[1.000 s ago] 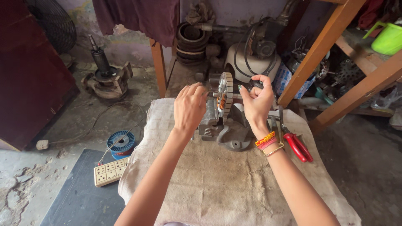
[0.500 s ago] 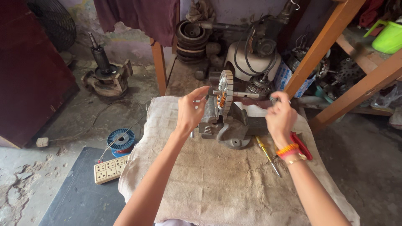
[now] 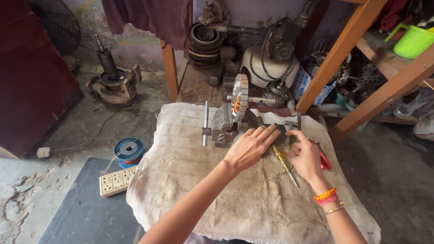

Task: The person works on a motor rotor clamped in a bench vise, pressing small wedge pieces into the slots around the rotor one at a time by hand. They occasionally use a screwdriver to work on the rotor and reposition the piece in the vise while continuing to seat the wedges.

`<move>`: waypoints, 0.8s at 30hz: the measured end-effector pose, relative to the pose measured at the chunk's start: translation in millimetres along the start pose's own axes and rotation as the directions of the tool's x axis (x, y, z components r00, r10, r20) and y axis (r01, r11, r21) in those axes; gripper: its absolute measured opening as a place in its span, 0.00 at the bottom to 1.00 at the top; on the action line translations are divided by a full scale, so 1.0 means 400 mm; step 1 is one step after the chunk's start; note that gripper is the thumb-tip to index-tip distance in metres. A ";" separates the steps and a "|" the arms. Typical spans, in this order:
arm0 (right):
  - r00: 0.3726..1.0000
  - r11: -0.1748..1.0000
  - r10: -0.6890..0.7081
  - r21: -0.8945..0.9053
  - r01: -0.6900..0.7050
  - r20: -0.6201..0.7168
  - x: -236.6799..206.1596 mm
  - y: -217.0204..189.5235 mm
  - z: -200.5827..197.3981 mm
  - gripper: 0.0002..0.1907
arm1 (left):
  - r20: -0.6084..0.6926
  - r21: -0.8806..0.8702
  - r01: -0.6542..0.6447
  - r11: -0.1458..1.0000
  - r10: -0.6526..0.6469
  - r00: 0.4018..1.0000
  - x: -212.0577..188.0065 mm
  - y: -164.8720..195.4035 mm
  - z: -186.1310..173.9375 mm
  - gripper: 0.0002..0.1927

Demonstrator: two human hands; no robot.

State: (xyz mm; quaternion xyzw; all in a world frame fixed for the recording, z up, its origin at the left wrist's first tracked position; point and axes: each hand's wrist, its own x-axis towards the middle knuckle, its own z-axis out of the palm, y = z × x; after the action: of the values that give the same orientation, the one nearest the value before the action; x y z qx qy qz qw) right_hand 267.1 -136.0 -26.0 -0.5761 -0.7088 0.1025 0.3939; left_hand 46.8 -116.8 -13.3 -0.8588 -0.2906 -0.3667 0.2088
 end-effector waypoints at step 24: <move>0.815 0.834 -0.536 -0.011 0.552 0.218 0.214 -0.211 0.019 0.27 | 0.072 -0.633 0.343 0.694 -0.389 0.918 -0.040 -0.080 -0.109 0.10</move>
State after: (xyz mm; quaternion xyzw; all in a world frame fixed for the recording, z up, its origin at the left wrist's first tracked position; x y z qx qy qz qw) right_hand 197.7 -83.4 57.4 -0.3498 -0.8840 0.0184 0.3095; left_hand -5.2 -123.5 7.6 -0.7899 -0.3076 -0.5056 -0.1605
